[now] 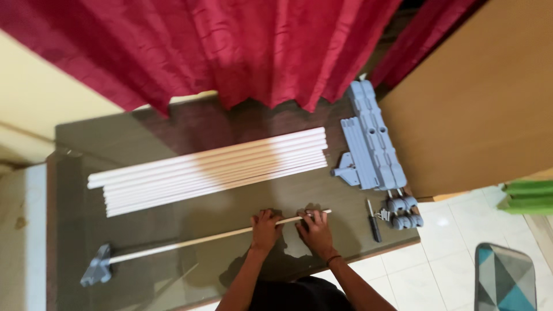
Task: The person assembles a curtain rod system on a glass table. They insert white rods into grey brackets, attach end caps, and use a screwdriver to secure components. The person repeatedly handles rods and brackets, aligning and fastening them together.
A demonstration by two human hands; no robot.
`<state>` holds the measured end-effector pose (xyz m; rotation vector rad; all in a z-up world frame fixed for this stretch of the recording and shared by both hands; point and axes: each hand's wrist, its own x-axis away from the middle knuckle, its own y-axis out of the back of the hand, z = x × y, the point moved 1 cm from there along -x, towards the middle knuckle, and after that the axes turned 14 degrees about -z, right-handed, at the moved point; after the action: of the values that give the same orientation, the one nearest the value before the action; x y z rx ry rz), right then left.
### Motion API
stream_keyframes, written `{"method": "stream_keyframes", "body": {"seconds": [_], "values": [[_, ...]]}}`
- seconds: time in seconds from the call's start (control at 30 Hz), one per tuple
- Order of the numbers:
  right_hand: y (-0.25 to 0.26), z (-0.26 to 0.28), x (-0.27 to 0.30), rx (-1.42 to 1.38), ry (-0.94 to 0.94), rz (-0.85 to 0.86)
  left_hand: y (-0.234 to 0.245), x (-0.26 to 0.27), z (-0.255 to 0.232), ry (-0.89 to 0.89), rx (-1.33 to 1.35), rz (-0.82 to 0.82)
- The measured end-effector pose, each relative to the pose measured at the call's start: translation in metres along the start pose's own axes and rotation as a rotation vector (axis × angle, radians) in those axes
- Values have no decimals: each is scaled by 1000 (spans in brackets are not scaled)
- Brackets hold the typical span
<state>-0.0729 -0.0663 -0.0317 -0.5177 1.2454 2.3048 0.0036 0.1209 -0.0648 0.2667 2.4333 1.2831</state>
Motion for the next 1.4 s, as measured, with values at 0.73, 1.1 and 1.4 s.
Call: {"method": "stream_keyframes", "body": {"seconds": [0.73, 1.1, 1.4], "values": [[-93, 155, 8, 439, 67, 54, 173, 105, 179, 139, 76, -329], [-201, 344, 10, -116, 162, 506, 297, 161, 266, 483, 136, -721], [-237, 384, 7, -44, 170, 588, 304, 147, 317, 423, 586, -374]]}}
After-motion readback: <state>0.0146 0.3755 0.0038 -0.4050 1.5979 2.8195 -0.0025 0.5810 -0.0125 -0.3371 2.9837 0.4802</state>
